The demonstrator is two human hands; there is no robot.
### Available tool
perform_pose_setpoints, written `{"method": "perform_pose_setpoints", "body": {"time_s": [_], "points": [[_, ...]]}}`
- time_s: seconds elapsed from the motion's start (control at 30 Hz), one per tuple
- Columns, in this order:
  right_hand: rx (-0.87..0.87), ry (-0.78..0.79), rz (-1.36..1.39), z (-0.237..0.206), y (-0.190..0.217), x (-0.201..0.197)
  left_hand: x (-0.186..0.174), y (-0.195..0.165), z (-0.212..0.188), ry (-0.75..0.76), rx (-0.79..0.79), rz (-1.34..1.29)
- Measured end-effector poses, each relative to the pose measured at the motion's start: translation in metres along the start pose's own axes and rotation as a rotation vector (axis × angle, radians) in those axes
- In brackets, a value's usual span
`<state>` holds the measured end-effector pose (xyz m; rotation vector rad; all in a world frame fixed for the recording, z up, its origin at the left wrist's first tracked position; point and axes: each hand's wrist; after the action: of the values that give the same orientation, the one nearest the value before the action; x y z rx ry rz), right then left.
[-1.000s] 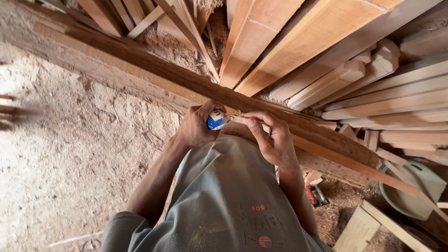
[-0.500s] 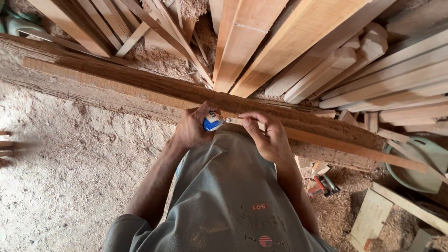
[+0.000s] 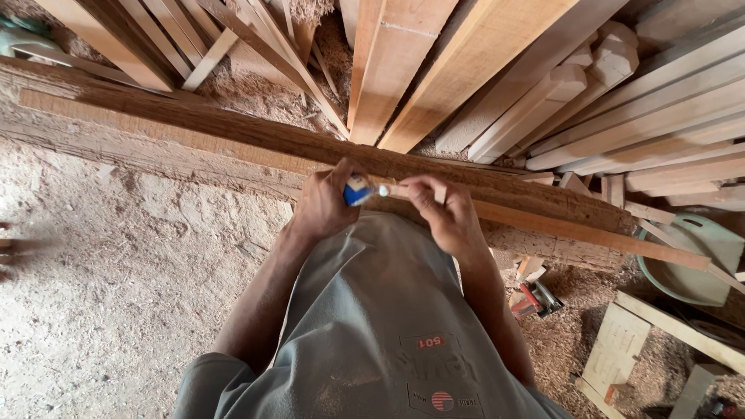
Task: The person uses a small white marker to draw lines on several wooden planks in a workshop. They repeatedly pick up planks from a stack, mark them, and return them to the stack.
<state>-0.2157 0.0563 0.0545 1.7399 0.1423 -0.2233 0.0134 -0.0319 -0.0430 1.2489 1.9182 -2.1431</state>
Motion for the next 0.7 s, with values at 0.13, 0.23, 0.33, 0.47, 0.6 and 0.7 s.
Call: {"method": "perform_pose_setpoints", "body": {"time_s": [0.13,0.23,0.33,0.47,0.6,0.7], "points": [[0.048,-0.15,0.059,-0.007,-0.037,-0.002,0.008,0.009,0.005,-0.039,-0.212,0.133],[0.106,-0.179,-0.073,-0.014,-0.071,0.011,0.011,0.02,0.002,-0.142,-0.233,0.161],[0.073,-0.257,-0.158,-0.021,-0.101,0.032,0.013,0.028,-0.001,-0.121,-0.304,0.145],[-0.023,-0.262,-0.378,-0.03,-0.119,0.048,0.01,0.031,-0.007,-0.13,-0.319,0.127],[-0.305,-0.303,-0.606,-0.043,-0.121,0.065,0.009,0.032,-0.011,-0.118,-0.354,0.109],[-0.359,-0.349,-0.732,-0.051,-0.129,0.077,0.012,0.035,-0.013,-0.089,-0.365,0.129]]}}
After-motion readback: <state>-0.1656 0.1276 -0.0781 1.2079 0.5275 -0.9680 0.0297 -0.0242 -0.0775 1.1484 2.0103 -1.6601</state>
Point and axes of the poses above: each hand's wrist, its own z-axis towards the middle knuckle, its own x-axis out of the palm, y = z × x, and after that the axes turned 9 degrees about -x, right-handed
